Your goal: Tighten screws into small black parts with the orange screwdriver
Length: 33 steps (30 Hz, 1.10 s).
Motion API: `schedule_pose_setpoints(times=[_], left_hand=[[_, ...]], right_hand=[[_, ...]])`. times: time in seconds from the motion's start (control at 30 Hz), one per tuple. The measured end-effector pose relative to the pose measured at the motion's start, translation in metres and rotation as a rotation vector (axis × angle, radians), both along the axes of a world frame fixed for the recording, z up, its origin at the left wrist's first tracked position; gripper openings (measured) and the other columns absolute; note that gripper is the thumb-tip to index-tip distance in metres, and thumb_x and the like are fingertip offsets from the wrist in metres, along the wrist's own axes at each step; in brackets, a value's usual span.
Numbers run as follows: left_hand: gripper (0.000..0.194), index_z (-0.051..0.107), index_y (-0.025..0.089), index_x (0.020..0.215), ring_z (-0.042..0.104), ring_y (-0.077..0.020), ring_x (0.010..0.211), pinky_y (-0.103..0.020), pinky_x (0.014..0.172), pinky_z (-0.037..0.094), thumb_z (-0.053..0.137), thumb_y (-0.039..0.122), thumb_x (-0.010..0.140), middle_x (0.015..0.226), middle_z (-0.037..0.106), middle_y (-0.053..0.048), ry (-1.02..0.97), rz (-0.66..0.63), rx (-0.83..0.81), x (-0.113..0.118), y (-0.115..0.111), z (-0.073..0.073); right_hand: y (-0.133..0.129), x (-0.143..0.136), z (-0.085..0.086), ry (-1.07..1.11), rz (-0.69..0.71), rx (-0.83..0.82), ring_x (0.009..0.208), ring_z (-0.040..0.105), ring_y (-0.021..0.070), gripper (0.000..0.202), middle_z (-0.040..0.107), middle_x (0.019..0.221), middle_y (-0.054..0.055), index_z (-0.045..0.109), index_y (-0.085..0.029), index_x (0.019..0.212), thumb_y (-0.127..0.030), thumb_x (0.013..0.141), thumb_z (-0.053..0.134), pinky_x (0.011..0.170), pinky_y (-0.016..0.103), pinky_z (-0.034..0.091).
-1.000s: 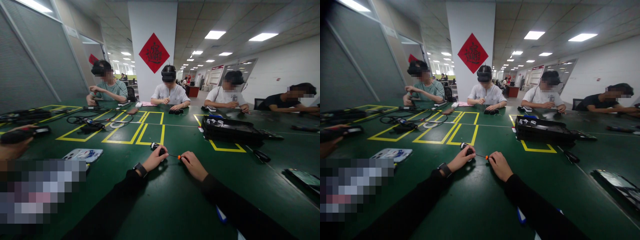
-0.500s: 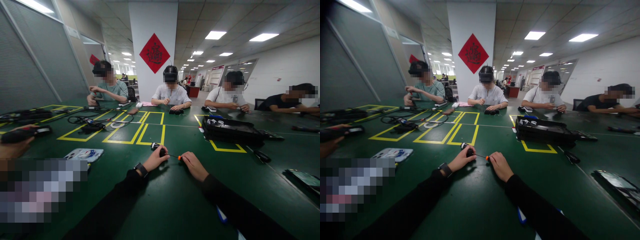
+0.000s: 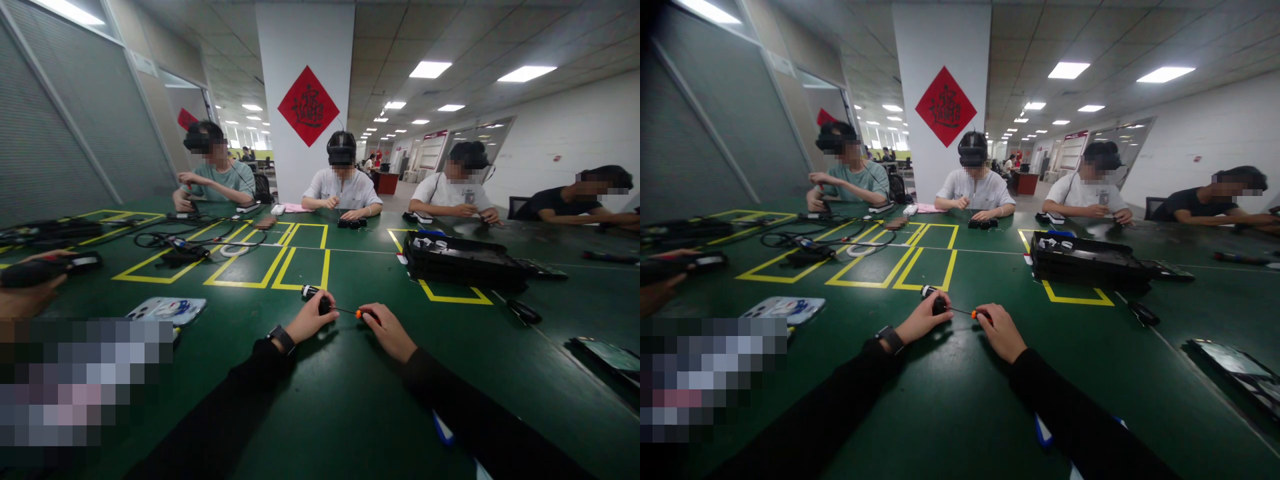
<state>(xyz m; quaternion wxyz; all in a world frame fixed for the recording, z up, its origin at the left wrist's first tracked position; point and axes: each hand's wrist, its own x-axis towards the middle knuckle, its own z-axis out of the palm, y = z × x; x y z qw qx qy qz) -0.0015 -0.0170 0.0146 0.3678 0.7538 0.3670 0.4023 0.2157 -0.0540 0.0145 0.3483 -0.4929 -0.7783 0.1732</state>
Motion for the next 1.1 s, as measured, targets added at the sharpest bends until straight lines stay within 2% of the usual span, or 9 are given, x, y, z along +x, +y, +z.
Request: schedule_pose_setpoints(times=[0.1, 0.4, 0.53, 0.63, 0.73, 0.83, 0.97, 1.1], left_hand=[[0.024, 0.048, 0.017, 0.087, 0.050, -0.0122, 0.076, -0.027, 0.074, 0.040, 0.060, 0.027, 0.069, 0.082, 0.053, 0.000, -0.003, -0.006, 0.004, 0.0000, 0.0010, -0.0012], [0.025, 0.048, 0.017, 0.088, 0.050, -0.0121, 0.075, -0.028, 0.075, 0.040, 0.060, 0.028, 0.069, 0.082, 0.053, 0.000, -0.017, -0.001, 0.008, 0.0000, 0.0006, -0.0031], [0.027, 0.048, 0.017, 0.088, 0.051, -0.0125, 0.076, -0.028, 0.075, 0.041, 0.061, 0.031, 0.068, 0.083, 0.053, 0.000, -0.006, 0.009, 0.001, 0.0003, -0.0003, -0.0012], [0.028, 0.048, 0.017, 0.088, 0.051, -0.0127, 0.075, -0.028, 0.074, 0.041, 0.061, 0.032, 0.068, 0.082, 0.053, 0.000, -0.003, 0.008, -0.006, 0.0002, -0.0003, -0.0005], [0.026, 0.048, 0.017, 0.087, 0.051, -0.0125, 0.075, -0.028, 0.074, 0.041, 0.061, 0.032, 0.069, 0.082, 0.053, 0.000, -0.010, 0.004, -0.007, 0.0003, -0.0003, -0.0001], [0.026, 0.048, 0.017, 0.086, 0.051, -0.0129, 0.076, -0.028, 0.075, 0.041, 0.060, 0.031, 0.069, 0.082, 0.053, -0.001, -0.016, 0.015, -0.010, 0.0006, -0.0010, 0.0007], [0.026, 0.048, 0.017, 0.087, 0.051, -0.0127, 0.075, -0.028, 0.075, 0.041, 0.060, 0.031, 0.069, 0.082, 0.053, 0.000, -0.017, 0.007, -0.017, 0.0009, -0.0020, 0.0016], [0.025, 0.049, 0.017, 0.087, 0.050, -0.0131, 0.077, -0.028, 0.075, 0.041, 0.058, 0.033, 0.071, 0.083, 0.053, -0.001, -0.021, 0.013, -0.006, 0.0007, -0.0012, 0.0005]], right_hand=[[0.0016, 0.0012, -0.0005, -0.026, 0.020, 0.020, 0.090, 0.050, 0.0170, 0.025, 0.058, 0.092, 0.006, 0.059, -0.019, 0.093, -0.024, 0.086, 0.036, 0.083, 0.034, 0.038], [-0.0037, -0.0017, 0.0035, 0.053, 0.039, 0.015, 0.086, 0.052, 0.0149, 0.016, 0.056, 0.090, 0.003, 0.055, -0.018, 0.092, -0.021, 0.077, 0.051, 0.080, 0.030, 0.041], [-0.0027, -0.0019, 0.0031, 0.074, 0.009, -0.016, 0.087, 0.052, 0.0152, 0.019, 0.056, 0.093, 0.005, 0.055, -0.018, 0.096, -0.025, 0.081, 0.047, 0.080, 0.031, 0.041], [-0.0012, -0.0008, 0.0035, 0.031, 0.002, -0.002, 0.086, 0.051, 0.0162, 0.022, 0.057, 0.088, 0.005, 0.059, -0.018, 0.088, -0.026, 0.085, 0.039, 0.079, 0.032, 0.040], [-0.0015, -0.0002, 0.0050, -0.003, 0.014, 0.016, 0.084, 0.051, 0.0166, 0.021, 0.056, 0.085, 0.005, 0.060, -0.017, 0.084, -0.024, 0.084, 0.040, 0.079, 0.033, 0.040], [-0.0031, -0.0002, 0.0059, 0.002, 0.014, 0.022, 0.086, 0.050, 0.0170, 0.014, 0.056, 0.088, 0.005, 0.058, -0.018, 0.087, -0.023, 0.080, 0.048, 0.079, 0.033, 0.040], [-0.0042, -0.0006, 0.0047, 0.021, -0.001, 0.027, 0.086, 0.050, 0.0168, 0.015, 0.054, 0.090, 0.004, 0.056, -0.018, 0.089, -0.024, 0.075, 0.054, 0.079, 0.033, 0.040], [-0.0035, -0.0013, 0.0031, 0.021, 0.001, 0.018, 0.086, 0.050, 0.0164, 0.018, 0.055, 0.092, 0.005, 0.055, -0.018, 0.093, -0.026, 0.077, 0.053, 0.079, 0.031, 0.040]])
